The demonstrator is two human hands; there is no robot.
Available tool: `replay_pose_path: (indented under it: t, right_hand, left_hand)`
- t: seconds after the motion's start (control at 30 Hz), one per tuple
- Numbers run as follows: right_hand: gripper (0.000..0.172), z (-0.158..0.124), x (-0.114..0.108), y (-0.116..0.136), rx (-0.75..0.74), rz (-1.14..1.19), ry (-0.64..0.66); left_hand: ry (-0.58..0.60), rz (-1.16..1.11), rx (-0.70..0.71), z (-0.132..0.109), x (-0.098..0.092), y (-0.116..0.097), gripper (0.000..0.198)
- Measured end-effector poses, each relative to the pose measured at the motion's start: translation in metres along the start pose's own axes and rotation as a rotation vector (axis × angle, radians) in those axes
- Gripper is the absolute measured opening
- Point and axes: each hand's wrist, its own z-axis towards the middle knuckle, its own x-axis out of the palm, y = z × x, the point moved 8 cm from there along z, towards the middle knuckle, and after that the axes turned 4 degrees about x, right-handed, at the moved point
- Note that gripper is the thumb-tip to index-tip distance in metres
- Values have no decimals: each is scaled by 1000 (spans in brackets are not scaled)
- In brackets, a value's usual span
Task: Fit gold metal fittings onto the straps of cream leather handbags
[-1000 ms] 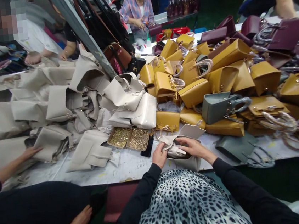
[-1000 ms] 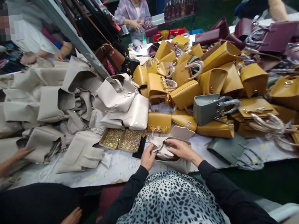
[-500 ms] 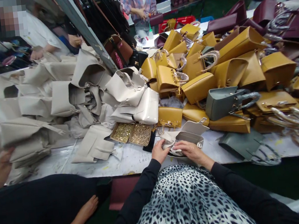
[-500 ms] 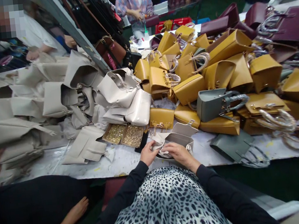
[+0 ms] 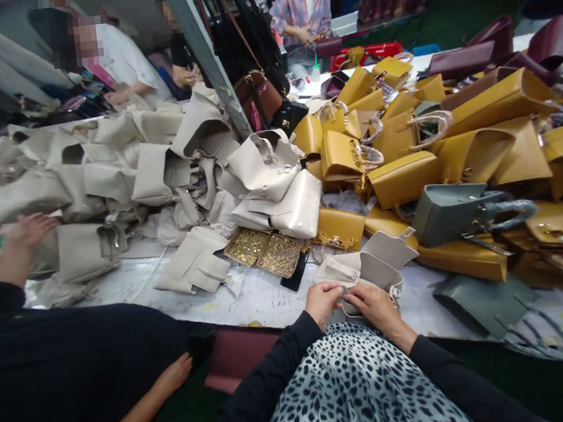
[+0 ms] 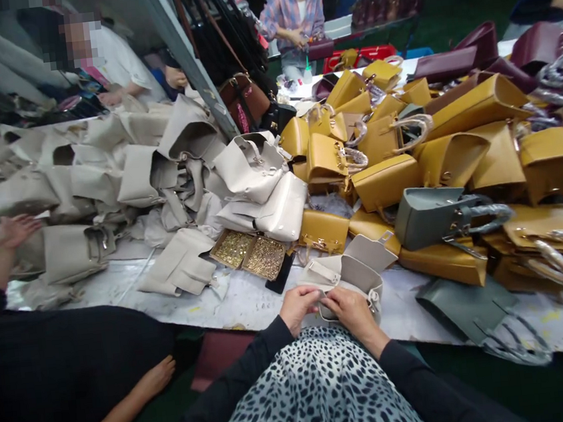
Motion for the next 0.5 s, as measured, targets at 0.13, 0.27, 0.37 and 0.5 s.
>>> replay_pose_path:
  t: [0.13, 0.27, 0.37, 0.5]
  right_hand:
    - [49, 0, 9, 3, 13, -81, 53]
    - [44, 5, 12, 15, -12, -212, 164]
    - [29, 18, 5, 32, -86, -330, 292]
    - [30, 61, -5, 73, -196, -473, 385]
  left_hand:
    - [-33, -150, -67, 2, 2, 15, 35]
    - [-49, -286, -96, 0, 0, 26, 33]
    - [-55, -371, -88, -5, -2, 30, 31]
    - [-92, -436, -52, -9, -10, 32, 27]
